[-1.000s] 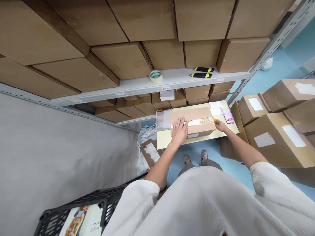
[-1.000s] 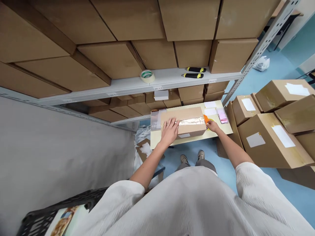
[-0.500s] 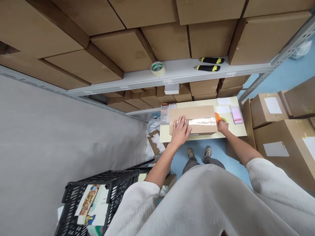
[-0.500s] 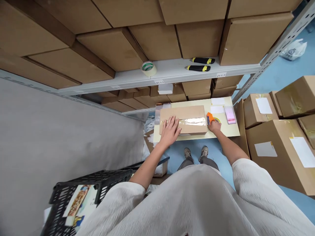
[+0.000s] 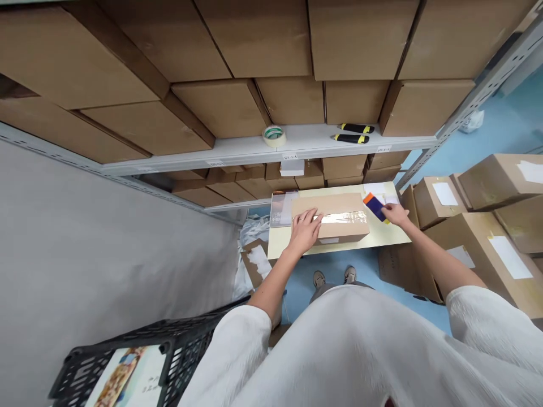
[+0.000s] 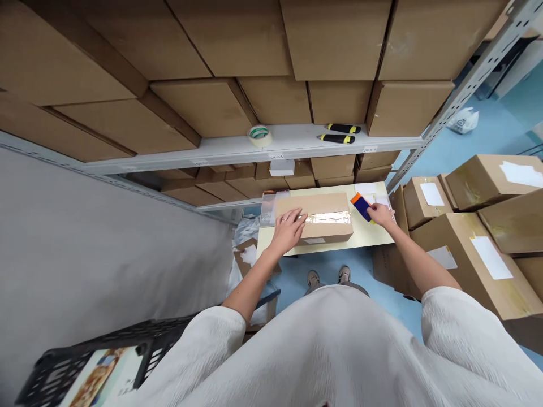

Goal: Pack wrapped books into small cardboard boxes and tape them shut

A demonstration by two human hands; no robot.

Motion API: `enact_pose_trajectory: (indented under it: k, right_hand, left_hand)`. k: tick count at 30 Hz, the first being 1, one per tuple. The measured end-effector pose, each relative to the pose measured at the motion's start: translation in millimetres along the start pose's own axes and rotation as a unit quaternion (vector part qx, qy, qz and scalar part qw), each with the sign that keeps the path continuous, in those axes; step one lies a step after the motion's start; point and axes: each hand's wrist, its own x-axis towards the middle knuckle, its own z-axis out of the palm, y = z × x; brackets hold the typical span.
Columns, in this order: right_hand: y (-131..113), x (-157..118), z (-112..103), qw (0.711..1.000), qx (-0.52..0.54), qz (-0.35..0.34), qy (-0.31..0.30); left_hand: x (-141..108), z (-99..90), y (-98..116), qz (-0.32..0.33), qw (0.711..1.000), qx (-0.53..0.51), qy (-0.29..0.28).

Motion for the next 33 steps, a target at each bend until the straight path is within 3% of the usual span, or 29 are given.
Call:
enact_pose_trajectory:
  k: [3,6,10,13,17,22,33]
  right_hand:
    - [-10,-4,-48,0.993,0.089,-0.072,0.035]
    - [-34,-13,-89,0.967,0.169,-0.188,0.039]
    - [-82,-31,-115,0.932,0.238,-0.273,0.006]
    - [-117,-45,-106,0.915,0.278,-0.281,-0.083]
    - [-145,-57,-76,0.901,0.275,-0.282,-0.181]
    - [-151,-61,-58,0.907,0.245,-0.282,-0.196]
    - [-151,-77,-70,0.91,0.152,-0.334,-0.194]
  left_hand:
    - [1,-0.5,-3,0.006,1.0,-0.007,0.008]
    - [1,-0.8,-3,0.004,1.0,-0.011,0.01]
    - [1,-1.7,-3,0.006,1.0,-0.022,0.008]
    - [1,-1.7,-3,0.007,0.999,-0.032,0.012]
    - [1,-2.5,-3,0.009,0.999,-0.044,0.021]
    - [0,-5.2,-3,0.015,0.999,-0.048,0.019]
    - [0,-2.6,-3,0.002,0.997,-0.073,0.026]
